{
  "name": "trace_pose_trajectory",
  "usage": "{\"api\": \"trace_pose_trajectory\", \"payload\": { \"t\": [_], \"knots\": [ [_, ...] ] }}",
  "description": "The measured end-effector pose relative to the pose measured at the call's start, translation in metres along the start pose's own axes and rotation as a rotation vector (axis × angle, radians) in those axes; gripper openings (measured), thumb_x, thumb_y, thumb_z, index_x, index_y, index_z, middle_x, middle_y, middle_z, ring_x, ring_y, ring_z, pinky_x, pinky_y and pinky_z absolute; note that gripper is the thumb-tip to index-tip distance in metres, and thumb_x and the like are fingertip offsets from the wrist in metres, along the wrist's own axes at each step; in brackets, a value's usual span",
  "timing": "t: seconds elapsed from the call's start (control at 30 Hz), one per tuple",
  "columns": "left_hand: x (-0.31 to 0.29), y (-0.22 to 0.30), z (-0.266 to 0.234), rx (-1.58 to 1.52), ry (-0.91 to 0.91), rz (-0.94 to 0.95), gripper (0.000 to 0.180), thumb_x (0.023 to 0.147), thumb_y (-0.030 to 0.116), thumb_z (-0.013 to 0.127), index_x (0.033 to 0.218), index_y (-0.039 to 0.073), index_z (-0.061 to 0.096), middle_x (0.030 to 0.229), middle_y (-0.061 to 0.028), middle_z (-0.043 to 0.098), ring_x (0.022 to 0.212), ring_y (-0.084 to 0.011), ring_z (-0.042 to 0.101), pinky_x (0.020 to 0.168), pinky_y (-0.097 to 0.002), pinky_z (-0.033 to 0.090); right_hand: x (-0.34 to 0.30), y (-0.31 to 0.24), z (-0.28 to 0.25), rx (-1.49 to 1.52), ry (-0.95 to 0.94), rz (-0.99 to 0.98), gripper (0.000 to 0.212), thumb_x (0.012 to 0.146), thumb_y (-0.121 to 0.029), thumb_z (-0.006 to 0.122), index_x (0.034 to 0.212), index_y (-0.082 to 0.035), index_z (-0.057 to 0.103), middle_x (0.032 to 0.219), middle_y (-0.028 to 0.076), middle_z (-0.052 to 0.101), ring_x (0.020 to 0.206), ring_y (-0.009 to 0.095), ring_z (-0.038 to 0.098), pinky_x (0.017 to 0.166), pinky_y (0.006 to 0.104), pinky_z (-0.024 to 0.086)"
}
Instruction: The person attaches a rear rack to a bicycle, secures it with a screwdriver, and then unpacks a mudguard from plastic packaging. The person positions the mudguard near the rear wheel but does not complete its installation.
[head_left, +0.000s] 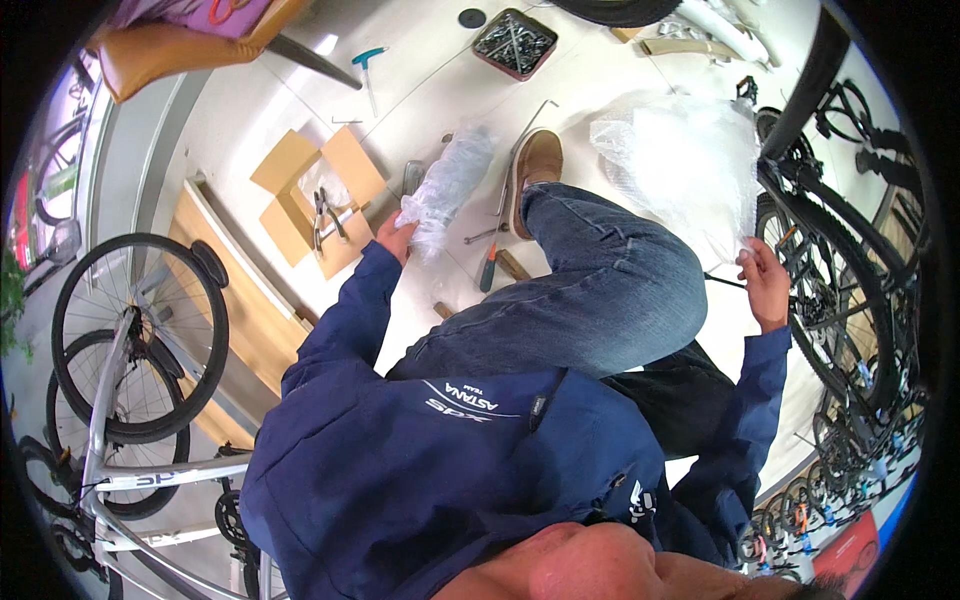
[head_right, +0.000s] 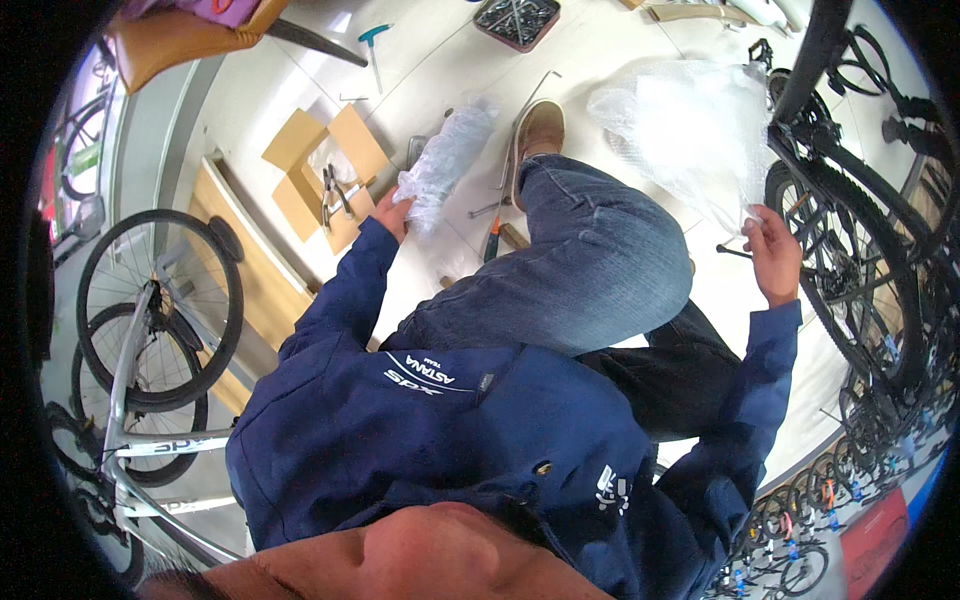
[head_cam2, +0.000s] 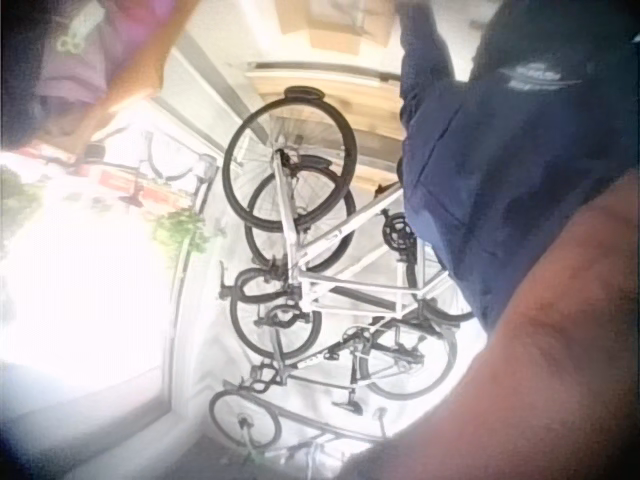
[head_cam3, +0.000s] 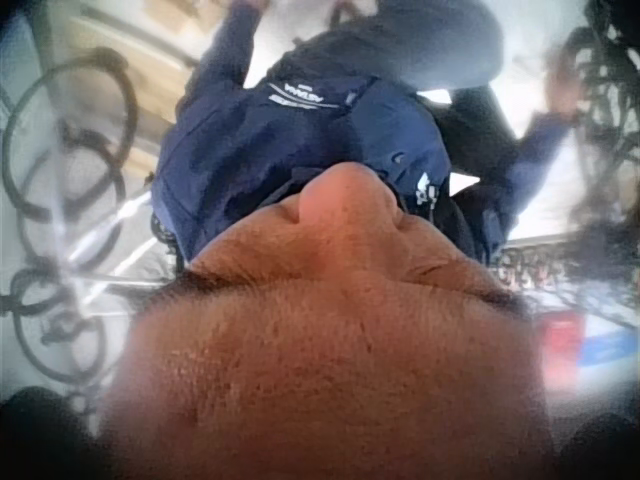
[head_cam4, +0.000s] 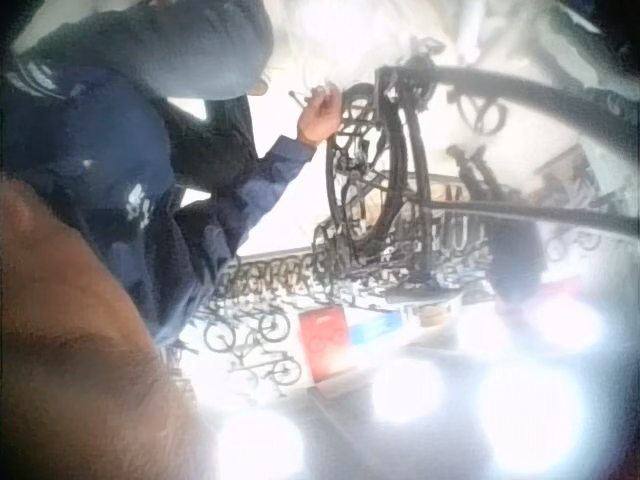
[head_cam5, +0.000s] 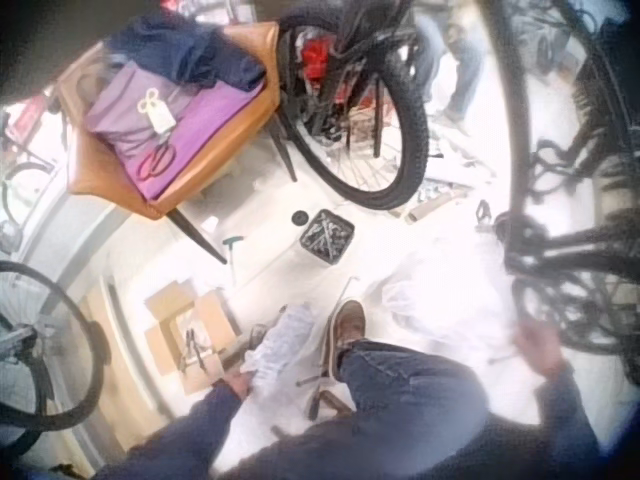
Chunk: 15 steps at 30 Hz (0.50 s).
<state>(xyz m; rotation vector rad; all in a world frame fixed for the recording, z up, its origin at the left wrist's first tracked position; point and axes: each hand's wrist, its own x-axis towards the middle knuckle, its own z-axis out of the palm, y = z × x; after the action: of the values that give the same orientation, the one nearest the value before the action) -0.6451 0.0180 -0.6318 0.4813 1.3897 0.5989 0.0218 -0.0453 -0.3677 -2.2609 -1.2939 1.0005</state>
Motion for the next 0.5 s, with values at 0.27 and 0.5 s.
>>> {"api": "trace_pose_trajectory", "payload": {
  "t": [0.27,0.5],
  "knots": [
    [-0.054,0.090,0.036,0.040,-0.348,0.298,0.046,0.095,-0.001,0.056,0.141,-0.003,0.053,0.130,-0.0113,0.066,0.119,-0.0220,0.063,0.103,-0.0352,0.049,-0.019,-0.080,0.003,-0.509,0.303,-0.156,0.057,0.088,-0.034,0.080,0.136,-0.010,0.061,0.117,0.019,0.071,0.070,0.028,0.072,0.070,0.0399,0.057],
    [-0.079,0.170,0.087,0.184,-0.543,0.519,0.050,0.095,0.003,0.061,0.143,-0.001,0.053,0.132,-0.0108,0.066,0.120,-0.0223,0.064,0.104,-0.0371,0.050,-0.002,-0.173,0.036,0.394,0.100,-0.395,0.025,0.099,-0.015,0.067,0.123,-0.006,0.070,0.106,0.006,0.074,0.092,0.011,0.068,0.073,0.0280,0.058]
  ]
}}
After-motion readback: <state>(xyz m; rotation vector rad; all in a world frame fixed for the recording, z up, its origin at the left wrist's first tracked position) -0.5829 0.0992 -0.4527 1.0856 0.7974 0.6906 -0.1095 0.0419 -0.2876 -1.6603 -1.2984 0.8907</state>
